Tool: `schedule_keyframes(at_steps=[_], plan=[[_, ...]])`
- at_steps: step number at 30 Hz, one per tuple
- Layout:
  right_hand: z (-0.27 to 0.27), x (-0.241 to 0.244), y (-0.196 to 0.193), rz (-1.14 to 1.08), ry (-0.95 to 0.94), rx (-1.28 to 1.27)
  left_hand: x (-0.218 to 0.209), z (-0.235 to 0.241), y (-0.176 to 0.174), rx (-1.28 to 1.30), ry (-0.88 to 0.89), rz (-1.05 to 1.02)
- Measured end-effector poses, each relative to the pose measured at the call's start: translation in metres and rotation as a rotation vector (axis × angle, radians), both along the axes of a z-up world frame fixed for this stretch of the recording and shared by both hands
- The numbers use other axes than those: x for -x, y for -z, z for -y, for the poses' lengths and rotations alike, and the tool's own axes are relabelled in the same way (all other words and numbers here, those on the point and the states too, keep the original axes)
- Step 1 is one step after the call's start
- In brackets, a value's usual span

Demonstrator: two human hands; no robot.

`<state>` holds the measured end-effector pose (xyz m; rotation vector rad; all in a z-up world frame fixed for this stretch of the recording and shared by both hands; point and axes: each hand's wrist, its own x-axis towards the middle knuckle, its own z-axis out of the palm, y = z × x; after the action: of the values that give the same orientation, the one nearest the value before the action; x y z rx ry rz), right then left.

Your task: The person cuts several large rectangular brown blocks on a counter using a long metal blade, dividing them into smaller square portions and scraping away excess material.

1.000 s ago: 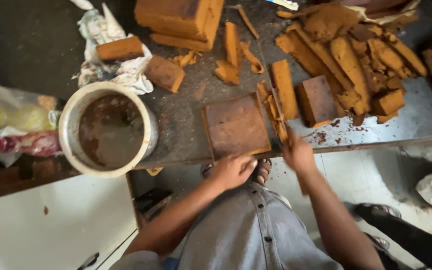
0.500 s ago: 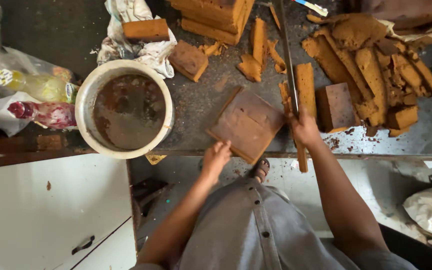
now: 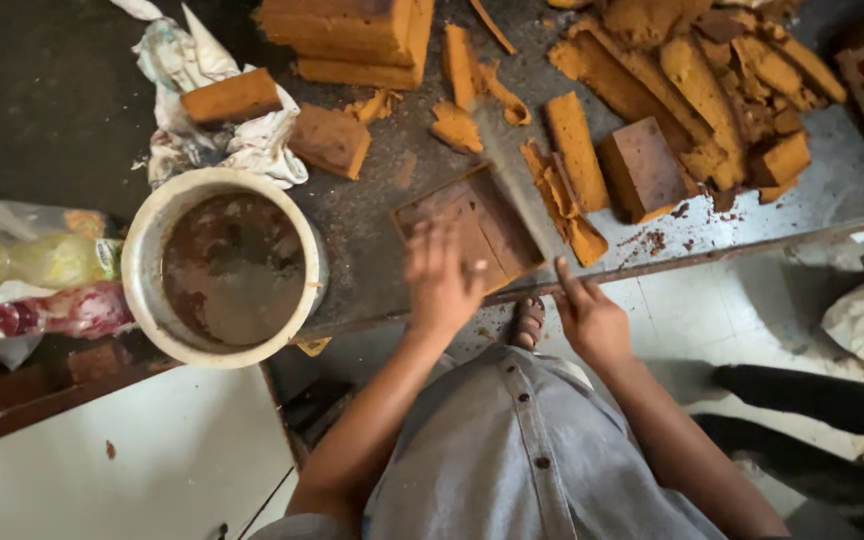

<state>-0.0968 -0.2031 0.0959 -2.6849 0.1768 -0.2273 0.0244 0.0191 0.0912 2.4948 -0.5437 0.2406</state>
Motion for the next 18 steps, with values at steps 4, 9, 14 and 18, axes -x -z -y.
schedule_keyframes(at_steps=[4, 9, 14, 18], plan=[[-0.017, 0.02, -0.008, -0.056, 0.013, 0.053, -0.021, 0.048, -0.003, -0.151, 0.129, -0.06], [-0.012, 0.029, -0.005, -0.067, -0.012, 0.067, -0.028, 0.057, 0.002, -0.296, 0.129, -0.118], [-0.008, 0.021, 0.008, -0.092, -0.026, 0.068, -0.027, 0.057, 0.008, -0.306, 0.136, -0.105], [-0.003, 0.042, 0.005, -0.11, -0.033, 0.023, -0.03, 0.058, 0.004, -0.358, 0.148, -0.091]])
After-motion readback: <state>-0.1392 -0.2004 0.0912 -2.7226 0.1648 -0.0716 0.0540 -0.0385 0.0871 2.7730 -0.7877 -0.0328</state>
